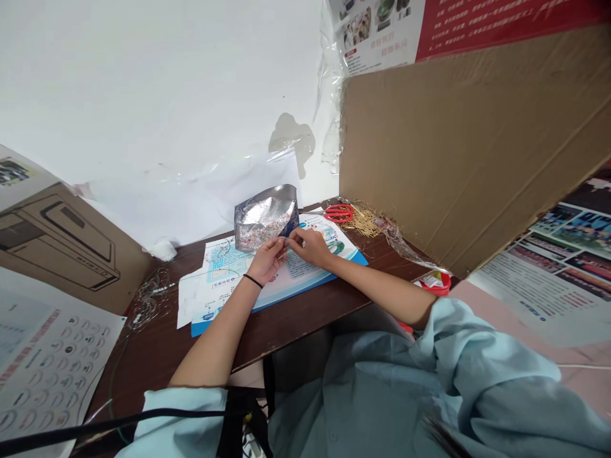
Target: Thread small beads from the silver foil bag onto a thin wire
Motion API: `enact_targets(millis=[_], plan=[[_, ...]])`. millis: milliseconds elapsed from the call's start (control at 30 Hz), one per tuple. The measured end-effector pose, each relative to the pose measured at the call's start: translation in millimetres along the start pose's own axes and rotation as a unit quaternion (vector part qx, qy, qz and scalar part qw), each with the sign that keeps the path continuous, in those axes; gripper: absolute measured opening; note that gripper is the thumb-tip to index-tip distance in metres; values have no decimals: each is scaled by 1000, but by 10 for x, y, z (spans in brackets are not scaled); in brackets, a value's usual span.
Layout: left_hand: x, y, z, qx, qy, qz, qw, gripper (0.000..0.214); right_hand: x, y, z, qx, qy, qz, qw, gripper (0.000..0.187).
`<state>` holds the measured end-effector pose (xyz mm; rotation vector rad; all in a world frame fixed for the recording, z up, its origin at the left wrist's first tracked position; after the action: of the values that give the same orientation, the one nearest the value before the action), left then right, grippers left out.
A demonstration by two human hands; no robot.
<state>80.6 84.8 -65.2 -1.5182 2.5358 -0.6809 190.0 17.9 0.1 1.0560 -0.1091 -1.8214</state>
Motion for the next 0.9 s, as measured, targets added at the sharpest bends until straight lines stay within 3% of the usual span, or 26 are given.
enact_targets(millis=[333, 567, 900], plan=[[37, -47, -20, -14, 2, 12, 1000, 14, -5, -21, -37, 5, -7, 8, 1000, 10], [14, 8, -16, -1, 6, -16, 1000, 10, -3, 21, 0, 8, 6, -14, 1000, 11], [38, -53, -10, -35, 2, 14, 999, 21, -9, -47, -49, 3, 4, 10, 1000, 11]])
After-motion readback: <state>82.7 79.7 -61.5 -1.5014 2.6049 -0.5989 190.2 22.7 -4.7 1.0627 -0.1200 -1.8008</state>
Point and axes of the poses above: each hand's wrist, its own x-axis away from the middle knuckle, its own y-axis out of the back of the hand, z = x × y, the point moved 9 cm from there along -x, towards the middle knuckle, and after that the axes turned 2 degrees about -y, right-handed, at the moved point
